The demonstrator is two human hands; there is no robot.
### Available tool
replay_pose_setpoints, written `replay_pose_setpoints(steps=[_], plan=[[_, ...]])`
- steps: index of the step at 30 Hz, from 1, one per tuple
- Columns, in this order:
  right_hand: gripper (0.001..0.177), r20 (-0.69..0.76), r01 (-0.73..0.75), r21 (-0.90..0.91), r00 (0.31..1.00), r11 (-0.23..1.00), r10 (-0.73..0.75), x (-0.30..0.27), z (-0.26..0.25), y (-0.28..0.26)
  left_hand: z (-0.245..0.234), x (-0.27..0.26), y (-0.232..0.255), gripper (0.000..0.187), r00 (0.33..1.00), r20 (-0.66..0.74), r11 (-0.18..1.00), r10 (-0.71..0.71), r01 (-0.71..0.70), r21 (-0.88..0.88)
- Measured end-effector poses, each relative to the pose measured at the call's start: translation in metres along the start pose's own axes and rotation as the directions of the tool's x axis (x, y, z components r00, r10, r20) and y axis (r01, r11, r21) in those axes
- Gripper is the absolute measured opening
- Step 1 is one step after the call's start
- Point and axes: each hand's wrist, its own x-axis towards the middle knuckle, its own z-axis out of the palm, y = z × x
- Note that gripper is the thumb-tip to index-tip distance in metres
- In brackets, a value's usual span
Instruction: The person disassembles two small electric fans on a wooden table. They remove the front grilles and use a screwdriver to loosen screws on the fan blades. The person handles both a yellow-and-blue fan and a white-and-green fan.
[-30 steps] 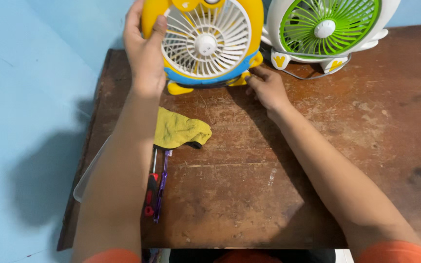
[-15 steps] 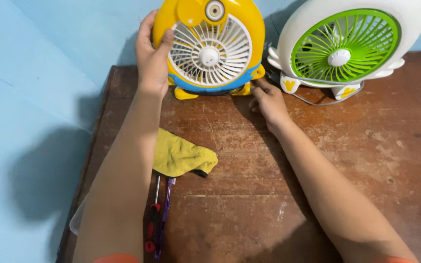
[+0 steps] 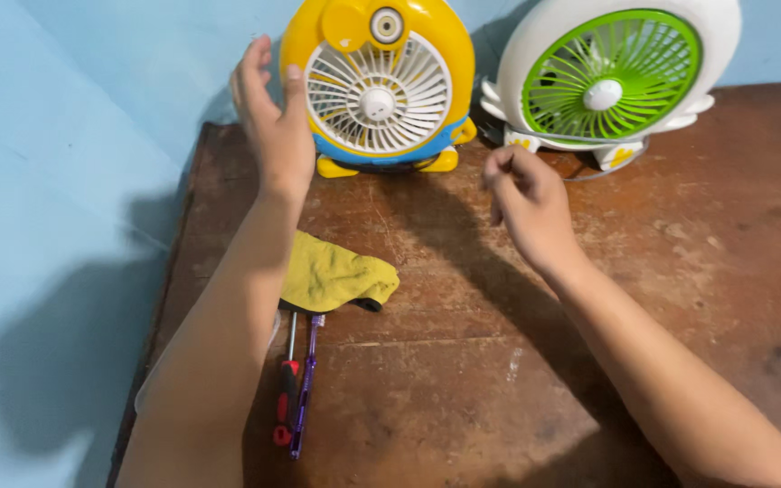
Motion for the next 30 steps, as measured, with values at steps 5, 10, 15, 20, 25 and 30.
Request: replay_pose_setpoints(steps=[5, 10, 15, 20, 25, 30], plan=[[0.02, 0.41, 0.552, 0.058, 0.746, 0.832, -0.524, -0.094, -0.027, -0.087, -0.011, -0.032, 0.069, 0.019, 0.991, 0.122, 0.982, -0.057, 0.078, -0.174], [0.043, 0.704, 0.166, 0.553, 0.432, 0.817, -0.564, -0.134, -0.055, -0.141, -0.008, -0.058, 0.142, 0.012, 0.96, 0.276, 0.943, 0.048, 0.047, -0.329], [0.05, 0.741, -0.003, 0.635, 0.285, 0.773, -0.608, -0.144, -0.064, -0.142, 0.011, -0.079, 0.19, 0.01, 0.923, 0.372, 0.901, 0.097, 0.077, -0.427], [0.05, 0.638, 0.072, 0.685, 0.421, 0.725, -0.645, -0.163, -0.061, -0.133, 0.036, -0.096, 0.21, 0.008, 0.899, 0.431, 0.879, 0.076, 0.144, -0.455], [0.05, 0.51, 0.195, 0.771, 0.383, 0.607, -0.77, -0.157, -0.05, -0.131, 0.06, -0.105, 0.203, 0.008, 0.903, 0.413, 0.881, 0.117, 0.098, -0.463], [0.038, 0.647, 0.362, 0.44, 0.507, 0.822, -0.57, -0.134, -0.083, -0.135, 0.086, -0.098, 0.196, 0.009, 0.912, 0.403, 0.899, 0.071, 0.116, -0.422]])
